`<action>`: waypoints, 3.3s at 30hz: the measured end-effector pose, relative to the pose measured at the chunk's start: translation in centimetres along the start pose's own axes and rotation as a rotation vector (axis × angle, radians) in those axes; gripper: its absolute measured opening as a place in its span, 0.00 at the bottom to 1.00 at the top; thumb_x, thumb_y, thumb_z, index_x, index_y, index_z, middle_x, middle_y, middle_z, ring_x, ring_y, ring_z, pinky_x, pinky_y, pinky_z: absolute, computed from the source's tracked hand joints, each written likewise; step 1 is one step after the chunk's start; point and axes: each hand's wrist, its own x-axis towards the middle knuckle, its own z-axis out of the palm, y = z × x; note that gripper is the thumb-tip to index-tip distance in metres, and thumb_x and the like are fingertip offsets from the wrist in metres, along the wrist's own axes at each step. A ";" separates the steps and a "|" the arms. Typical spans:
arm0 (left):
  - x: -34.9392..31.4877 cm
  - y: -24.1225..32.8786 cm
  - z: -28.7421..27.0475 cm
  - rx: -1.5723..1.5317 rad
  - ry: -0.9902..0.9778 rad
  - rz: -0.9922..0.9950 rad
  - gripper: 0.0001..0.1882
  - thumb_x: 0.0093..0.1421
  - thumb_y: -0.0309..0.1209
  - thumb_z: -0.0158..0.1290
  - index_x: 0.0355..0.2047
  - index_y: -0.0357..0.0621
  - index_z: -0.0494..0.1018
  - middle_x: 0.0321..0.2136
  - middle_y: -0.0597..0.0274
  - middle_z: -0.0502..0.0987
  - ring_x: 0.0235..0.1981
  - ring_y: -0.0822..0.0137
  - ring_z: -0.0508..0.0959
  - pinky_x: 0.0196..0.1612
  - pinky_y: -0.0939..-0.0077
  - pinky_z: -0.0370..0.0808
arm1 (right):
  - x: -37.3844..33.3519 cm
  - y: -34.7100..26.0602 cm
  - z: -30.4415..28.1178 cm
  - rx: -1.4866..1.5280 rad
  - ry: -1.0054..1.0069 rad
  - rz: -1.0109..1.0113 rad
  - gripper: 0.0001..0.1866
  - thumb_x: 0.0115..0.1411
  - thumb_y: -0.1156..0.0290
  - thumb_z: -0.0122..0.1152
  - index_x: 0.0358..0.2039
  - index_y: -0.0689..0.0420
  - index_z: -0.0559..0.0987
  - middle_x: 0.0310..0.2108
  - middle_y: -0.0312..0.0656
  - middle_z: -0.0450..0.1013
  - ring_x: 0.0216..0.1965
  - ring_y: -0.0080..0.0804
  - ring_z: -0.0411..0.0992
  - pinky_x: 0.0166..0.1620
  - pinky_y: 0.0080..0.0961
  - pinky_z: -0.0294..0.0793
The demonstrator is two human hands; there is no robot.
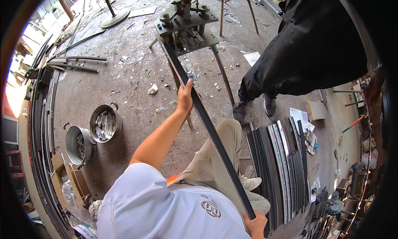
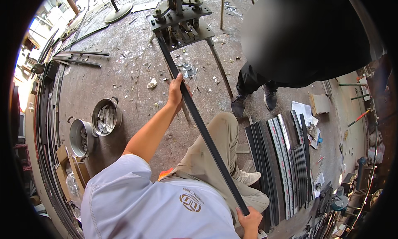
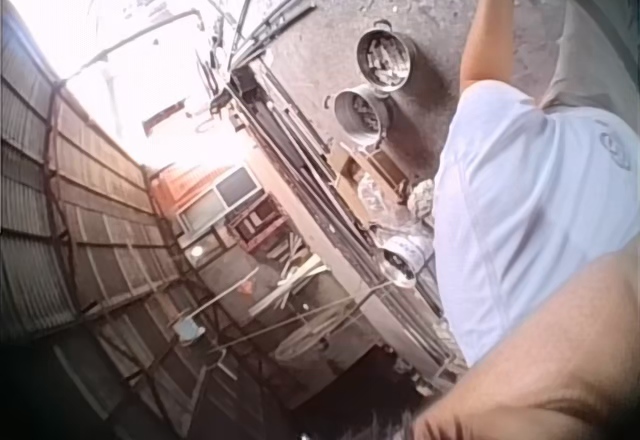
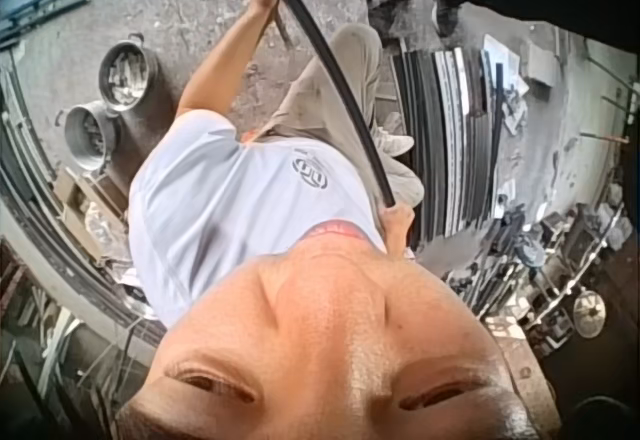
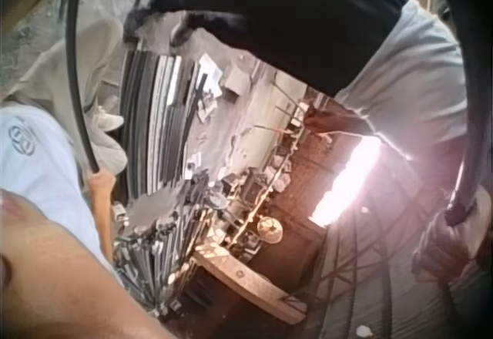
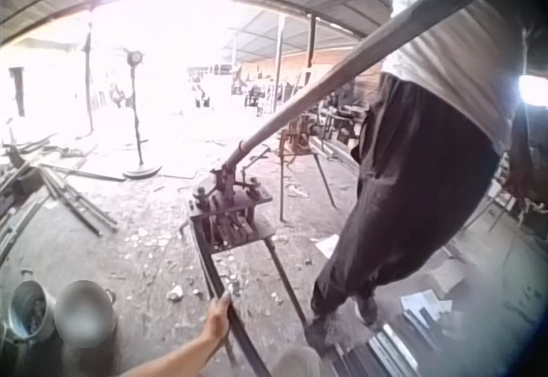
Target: The person sits on the floor and repeatedly feeds long metal strips into a manual bending machine. A coworker operates the machine's lever to bend each strip, while the person positions and retrieves the pieces.
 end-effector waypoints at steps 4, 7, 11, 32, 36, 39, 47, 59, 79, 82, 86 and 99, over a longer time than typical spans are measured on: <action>0.0 0.0 0.0 0.024 -0.005 0.031 0.23 0.71 0.54 0.52 0.36 0.46 0.65 0.17 0.58 0.72 0.14 0.62 0.74 0.18 0.67 0.75 | -0.1 0.1 0.1 -0.053 0.009 -0.002 0.24 0.49 0.45 0.78 0.23 0.55 0.82 0.19 0.49 0.77 0.25 0.57 0.77 0.30 0.48 0.75; 0.1 -0.1 -0.1 0.049 0.000 0.062 0.24 0.70 0.55 0.52 0.36 0.45 0.65 0.17 0.58 0.72 0.14 0.62 0.75 0.18 0.67 0.75 | -0.2 -0.7 -0.9 0.020 0.011 0.006 0.24 0.49 0.45 0.77 0.22 0.56 0.82 0.18 0.49 0.76 0.24 0.57 0.77 0.30 0.48 0.75; 0.0 0.0 0.2 0.041 -0.004 0.053 0.25 0.70 0.55 0.51 0.35 0.44 0.66 0.17 0.57 0.73 0.14 0.62 0.76 0.18 0.67 0.76 | -0.2 -0.5 -0.8 -0.044 0.006 -0.008 0.24 0.49 0.46 0.78 0.23 0.56 0.82 0.18 0.49 0.76 0.24 0.58 0.77 0.30 0.48 0.75; 0.2 -0.4 0.6 0.048 0.064 0.104 0.28 0.69 0.56 0.52 0.32 0.41 0.67 0.17 0.55 0.73 0.13 0.60 0.77 0.17 0.67 0.76 | -0.4 -0.9 -1.7 -0.022 0.002 0.017 0.25 0.48 0.47 0.79 0.25 0.59 0.83 0.20 0.53 0.76 0.25 0.59 0.77 0.31 0.47 0.75; 0.8 -0.9 0.1 0.077 0.025 0.114 0.27 0.69 0.56 0.52 0.32 0.41 0.67 0.18 0.55 0.73 0.13 0.60 0.77 0.17 0.66 0.77 | -0.4 -0.9 -1.8 -0.001 0.002 0.017 0.26 0.49 0.46 0.78 0.25 0.59 0.84 0.20 0.54 0.76 0.25 0.59 0.77 0.31 0.47 0.75; 0.6 -0.8 0.1 0.082 0.030 0.102 0.27 0.70 0.56 0.52 0.33 0.41 0.67 0.18 0.54 0.73 0.14 0.59 0.77 0.18 0.66 0.77 | -0.4 -0.9 -2.0 0.001 -0.005 0.023 0.26 0.49 0.46 0.78 0.25 0.59 0.84 0.20 0.53 0.77 0.25 0.59 0.77 0.31 0.47 0.75; -0.5 0.5 0.2 0.083 0.027 -0.052 0.31 0.72 0.55 0.51 0.47 0.32 0.74 0.37 0.61 0.74 0.40 0.68 0.69 0.50 0.72 0.67 | -0.6 -0.7 -1.6 -0.020 -0.001 -0.004 0.25 0.49 0.47 0.78 0.25 0.59 0.83 0.20 0.53 0.76 0.25 0.59 0.77 0.31 0.47 0.75; -0.2 0.6 -0.2 0.033 -0.015 -0.081 0.30 0.71 0.54 0.52 0.53 0.35 0.73 0.43 0.63 0.75 0.44 0.69 0.70 0.54 0.72 0.67 | -0.5 -0.9 -1.7 -0.010 -0.012 0.007 0.24 0.49 0.48 0.79 0.25 0.58 0.83 0.20 0.52 0.77 0.25 0.57 0.78 0.31 0.47 0.76; -0.5 0.9 0.3 0.045 0.011 -0.068 0.29 0.73 0.53 0.51 0.53 0.35 0.74 0.44 0.62 0.76 0.46 0.69 0.71 0.55 0.72 0.67 | -0.5 -0.8 -1.7 -0.010 -0.029 0.036 0.24 0.49 0.45 0.77 0.26 0.56 0.85 0.19 0.48 0.78 0.25 0.54 0.79 0.32 0.45 0.77; -0.7 1.2 0.4 0.036 -0.004 -0.085 0.29 0.73 0.53 0.51 0.52 0.34 0.74 0.43 0.61 0.75 0.46 0.67 0.71 0.56 0.71 0.66 | -0.6 -0.8 -1.6 0.008 -0.023 0.025 0.25 0.49 0.48 0.78 0.25 0.59 0.83 0.20 0.54 0.77 0.25 0.59 0.77 0.31 0.46 0.75; 0.0 0.2 0.0 0.058 0.033 0.012 0.26 0.71 0.55 0.52 0.39 0.40 0.69 0.25 0.58 0.72 0.24 0.62 0.74 0.31 0.67 0.73 | -0.7 -0.3 -0.9 -0.051 -0.034 0.019 0.25 0.50 0.48 0.78 0.25 0.59 0.83 0.20 0.54 0.77 0.26 0.59 0.78 0.31 0.47 0.75; 0.4 -0.4 -0.1 0.083 0.038 0.048 0.26 0.70 0.55 0.52 0.35 0.42 0.67 0.20 0.56 0.73 0.18 0.61 0.75 0.24 0.66 0.74 | -0.5 -0.7 -1.4 -0.017 -0.019 0.011 0.25 0.50 0.47 0.78 0.25 0.59 0.83 0.20 0.54 0.77 0.26 0.59 0.78 0.31 0.47 0.75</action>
